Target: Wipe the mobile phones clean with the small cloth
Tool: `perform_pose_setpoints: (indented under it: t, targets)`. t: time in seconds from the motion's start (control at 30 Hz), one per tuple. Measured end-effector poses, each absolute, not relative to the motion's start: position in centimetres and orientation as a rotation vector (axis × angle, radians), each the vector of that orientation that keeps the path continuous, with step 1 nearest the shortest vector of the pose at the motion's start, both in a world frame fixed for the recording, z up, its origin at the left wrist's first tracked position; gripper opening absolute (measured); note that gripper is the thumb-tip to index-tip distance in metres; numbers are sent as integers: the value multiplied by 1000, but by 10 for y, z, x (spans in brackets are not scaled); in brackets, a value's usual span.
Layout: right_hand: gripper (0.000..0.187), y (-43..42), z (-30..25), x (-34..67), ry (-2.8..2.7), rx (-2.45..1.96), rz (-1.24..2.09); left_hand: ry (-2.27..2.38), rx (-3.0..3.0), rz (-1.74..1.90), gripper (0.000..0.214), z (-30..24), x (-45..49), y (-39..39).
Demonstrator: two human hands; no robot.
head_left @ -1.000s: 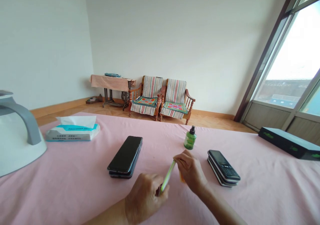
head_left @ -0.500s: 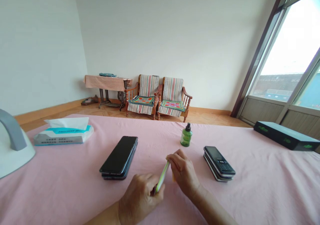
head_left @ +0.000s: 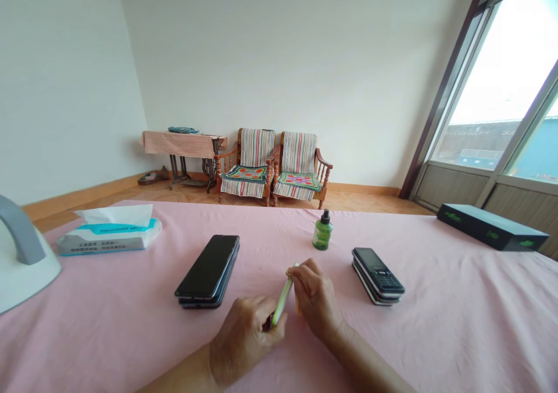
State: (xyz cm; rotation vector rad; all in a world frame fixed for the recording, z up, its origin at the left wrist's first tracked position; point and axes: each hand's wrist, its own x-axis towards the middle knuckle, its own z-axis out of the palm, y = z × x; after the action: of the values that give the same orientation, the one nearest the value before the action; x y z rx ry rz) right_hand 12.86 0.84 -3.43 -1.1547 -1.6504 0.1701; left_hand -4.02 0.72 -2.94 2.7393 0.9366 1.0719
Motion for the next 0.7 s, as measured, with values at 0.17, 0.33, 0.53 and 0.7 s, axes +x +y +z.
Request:
perform_pose_setpoints:
  t: [0.17,0.33,0.53,0.7]
  targets:
    - [19,18,-35,138,-1614,-1173,176,926,2748,1050,21,-30,-40,7]
    - [19,-2,-33,127,-1660,-1148,212,915,2745,1062,19,-30,-40,8]
    - [18,16,-32,137,-1622,-1174,197,917,2740,1065,23,-30,-40,9]
    - [18,6,-33,133,-1636,-1158,215,907,2748,1047,21,-29,-40,9]
